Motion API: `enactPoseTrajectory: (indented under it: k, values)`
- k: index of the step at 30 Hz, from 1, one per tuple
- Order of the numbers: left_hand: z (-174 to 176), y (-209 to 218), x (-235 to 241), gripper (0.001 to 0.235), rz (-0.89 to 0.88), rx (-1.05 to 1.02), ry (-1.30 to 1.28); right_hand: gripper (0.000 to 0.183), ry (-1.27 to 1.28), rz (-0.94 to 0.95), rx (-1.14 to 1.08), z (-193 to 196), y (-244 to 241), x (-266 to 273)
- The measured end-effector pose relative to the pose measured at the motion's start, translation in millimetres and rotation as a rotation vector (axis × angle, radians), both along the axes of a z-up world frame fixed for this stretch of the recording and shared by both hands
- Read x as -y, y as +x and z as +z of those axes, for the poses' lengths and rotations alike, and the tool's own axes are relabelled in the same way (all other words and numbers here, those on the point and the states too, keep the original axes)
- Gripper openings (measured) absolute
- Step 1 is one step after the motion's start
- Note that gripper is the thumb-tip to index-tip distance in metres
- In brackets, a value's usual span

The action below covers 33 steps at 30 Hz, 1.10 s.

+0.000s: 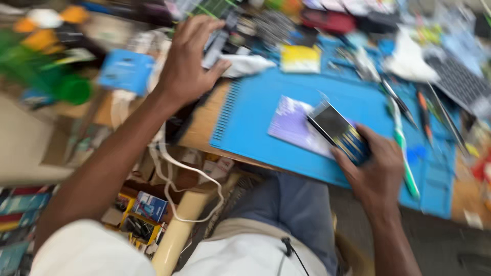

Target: The person wraps a smartphone with green rubber bands, then connects a charging cable to a power bank. They then handle a disassembled phone, using tweezers to touch the circuit board and test the screen, which lights up and displays the home screen.

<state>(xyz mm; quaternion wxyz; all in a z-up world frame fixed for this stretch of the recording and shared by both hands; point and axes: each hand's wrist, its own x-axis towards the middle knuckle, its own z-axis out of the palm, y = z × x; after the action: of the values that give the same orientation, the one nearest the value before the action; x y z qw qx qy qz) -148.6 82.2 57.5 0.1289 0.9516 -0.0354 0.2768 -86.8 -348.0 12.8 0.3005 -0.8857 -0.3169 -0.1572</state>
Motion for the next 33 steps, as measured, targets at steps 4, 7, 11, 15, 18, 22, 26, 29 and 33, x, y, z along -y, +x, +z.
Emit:
enactPoseTrajectory:
  k: [4, 7, 11, 15, 18, 22, 26, 29, 33]
  values:
    - [-7, -38, 116, 0.063, -0.194, -0.255, -0.620, 0.060, 0.056, 0.049, -0.024, 21, -5, -24]
    - [-18, -32, 171, 0.085, -0.290, -0.171, -0.914, 0.059, 0.057, 0.064, -0.041, 34, -12, -38]
    - [-29, -10, 191, 0.096, -0.363, -0.082, -1.367, 0.052, 0.274, 0.032, -0.231, 29, -15, -33]
    - [-41, -1, 202, 0.093, -0.350, 0.029, -1.558, 0.045, 0.453, 0.004, -0.432, 17, -10, -26]
    - [-52, 4, 208, 0.091, -0.379, 0.054, -1.710, 0.041, 0.562, 0.071, -0.418, 10, -7, -27]
    - [-59, 3, 214, 0.089, -0.383, 0.148, -1.871, 0.039, 0.710, 0.140, -0.473, 4, -5, -28]
    - [-56, 5, 222, 0.085, -0.460, 0.073, -2.037, 0.039, 0.848, 0.140, -0.615, 6, -8, -33]
    - [-54, 5, 223, 0.082, -0.552, -0.016, -2.157, 0.042, 0.739, 0.133, -0.653, 18, -10, -39]
    - [-57, 4, 220, 0.078, -0.635, -0.041, -2.141, 0.051, 0.297, 0.130, -0.467, 42, -1, -40]
